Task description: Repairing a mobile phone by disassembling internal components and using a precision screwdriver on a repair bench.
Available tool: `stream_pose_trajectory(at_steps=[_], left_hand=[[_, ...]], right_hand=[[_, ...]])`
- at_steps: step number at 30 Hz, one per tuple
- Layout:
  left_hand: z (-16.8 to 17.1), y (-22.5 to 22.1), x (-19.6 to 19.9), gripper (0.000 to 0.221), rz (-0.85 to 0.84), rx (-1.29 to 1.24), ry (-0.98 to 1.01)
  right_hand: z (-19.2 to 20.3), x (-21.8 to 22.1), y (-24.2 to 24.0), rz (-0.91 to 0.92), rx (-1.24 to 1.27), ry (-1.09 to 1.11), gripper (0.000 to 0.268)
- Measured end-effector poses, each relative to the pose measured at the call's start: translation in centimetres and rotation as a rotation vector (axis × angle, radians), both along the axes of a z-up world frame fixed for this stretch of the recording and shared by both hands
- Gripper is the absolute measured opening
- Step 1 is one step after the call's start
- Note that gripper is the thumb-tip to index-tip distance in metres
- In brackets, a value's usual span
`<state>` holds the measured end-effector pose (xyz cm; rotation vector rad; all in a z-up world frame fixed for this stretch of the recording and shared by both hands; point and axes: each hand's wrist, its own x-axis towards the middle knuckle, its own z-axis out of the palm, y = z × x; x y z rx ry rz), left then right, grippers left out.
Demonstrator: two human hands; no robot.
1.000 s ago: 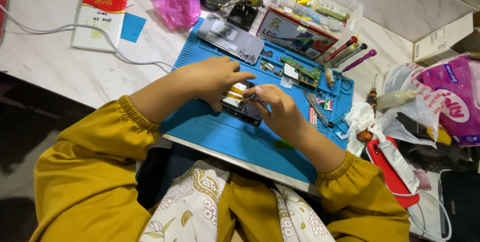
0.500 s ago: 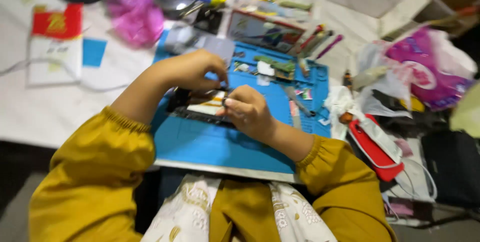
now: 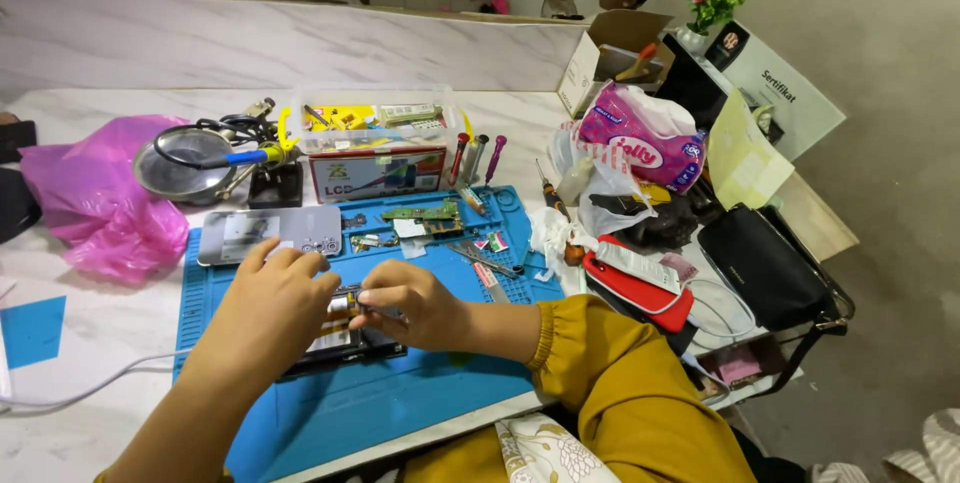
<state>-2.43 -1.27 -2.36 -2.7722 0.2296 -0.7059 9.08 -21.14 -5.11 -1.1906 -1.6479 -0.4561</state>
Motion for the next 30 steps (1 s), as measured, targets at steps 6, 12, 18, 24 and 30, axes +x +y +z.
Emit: stream_pose_trajectory(at_steps=[6,12,18,24,30], left_hand=[[1.5,-0.1,0.6,0.015,-0.072,-0.196,0.018],[-2.1,0.4,2.3,0.014,-0.074,-0.268,0.216],[0.3,-0.2,0.8,0.017,-0.054,-0.288,0.301],[-0.3,0.9,0.5,0.014,0.007,-0.266,0.348],[0.2,0.4,0.3,0.016,-0.077,-0.358,0.378]], right_hand=[[3.4,-2.3,-0.7,0.137,-0.121,0.147,0.029],[-0.3,-0.7,-0.1,-0.022,-0.034,-0.036,0.027],[4.8,-1.7,-0.6,0.100,-0.097,0.126,0.031],[2.3,-1.2,-0.2,0.163,-0.126,0.231,0.036],[1.8,-0.9,0.0,0.058,-0.038,0.034,0.036]])
